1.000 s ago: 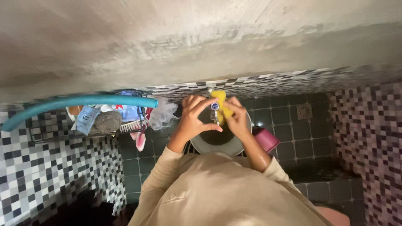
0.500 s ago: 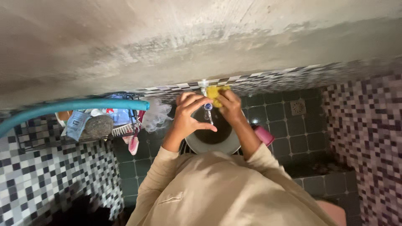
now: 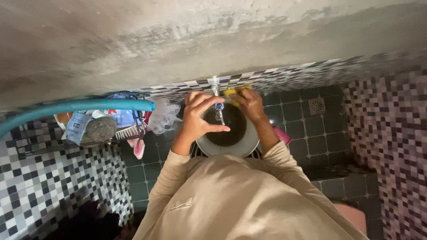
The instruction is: The person scrubs a wall-mounted faucet with a yellow sponge, repeatedly rinsing it in a metal basin filled with water. The person continues to wipe and rinse the faucet throughout the clip.
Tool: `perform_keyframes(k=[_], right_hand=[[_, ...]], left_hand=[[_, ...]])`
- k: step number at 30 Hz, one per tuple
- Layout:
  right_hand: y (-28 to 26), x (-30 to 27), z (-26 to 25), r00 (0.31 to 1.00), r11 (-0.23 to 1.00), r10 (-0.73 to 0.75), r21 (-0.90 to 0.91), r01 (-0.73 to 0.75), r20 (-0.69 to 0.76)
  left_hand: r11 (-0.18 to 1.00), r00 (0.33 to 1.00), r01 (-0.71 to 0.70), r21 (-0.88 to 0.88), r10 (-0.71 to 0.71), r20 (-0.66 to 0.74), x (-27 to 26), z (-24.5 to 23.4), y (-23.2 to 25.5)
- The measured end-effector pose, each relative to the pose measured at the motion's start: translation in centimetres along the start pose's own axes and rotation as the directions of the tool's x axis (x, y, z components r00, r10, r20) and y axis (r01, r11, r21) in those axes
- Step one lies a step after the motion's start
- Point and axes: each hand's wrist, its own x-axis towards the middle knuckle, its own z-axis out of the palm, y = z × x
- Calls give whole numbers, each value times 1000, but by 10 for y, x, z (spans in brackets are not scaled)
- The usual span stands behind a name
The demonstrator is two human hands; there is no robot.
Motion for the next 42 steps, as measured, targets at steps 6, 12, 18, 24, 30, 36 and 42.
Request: perform_keyframes(k=[6, 12, 18, 24, 30, 36, 42], right_hand=[[13, 20, -75, 901, 834, 405, 466, -295, -154], [16, 18, -21, 894, 754, 412, 484, -444, 179], [17, -8, 42, 996, 998, -16, -53, 20, 89], [10, 12, -23, 839, 1000, 5, -5, -9, -545], [6, -3, 68, 918, 824, 328, 543, -162, -224], [-60, -23, 44, 879, 685, 474, 643, -341, -39], [-68, -14, 2, 823, 506, 510, 687, -522, 250]], left_hand=[[999, 1000, 28, -24, -28, 7, 6, 3, -2], [996, 998, 60, -65, -60, 12, 6, 4, -2], [994, 998, 61, -87, -60, 7, 4, 3, -5], [994, 998, 61, -90, -61, 4, -1, 7, -5], [998, 999, 28, -51, -30, -39, -1, 4, -4], [998, 1000, 5, -66, -7, -29, -12, 4, -7], [994, 1000, 12, -107, -9, 29, -13, -9, -13]])
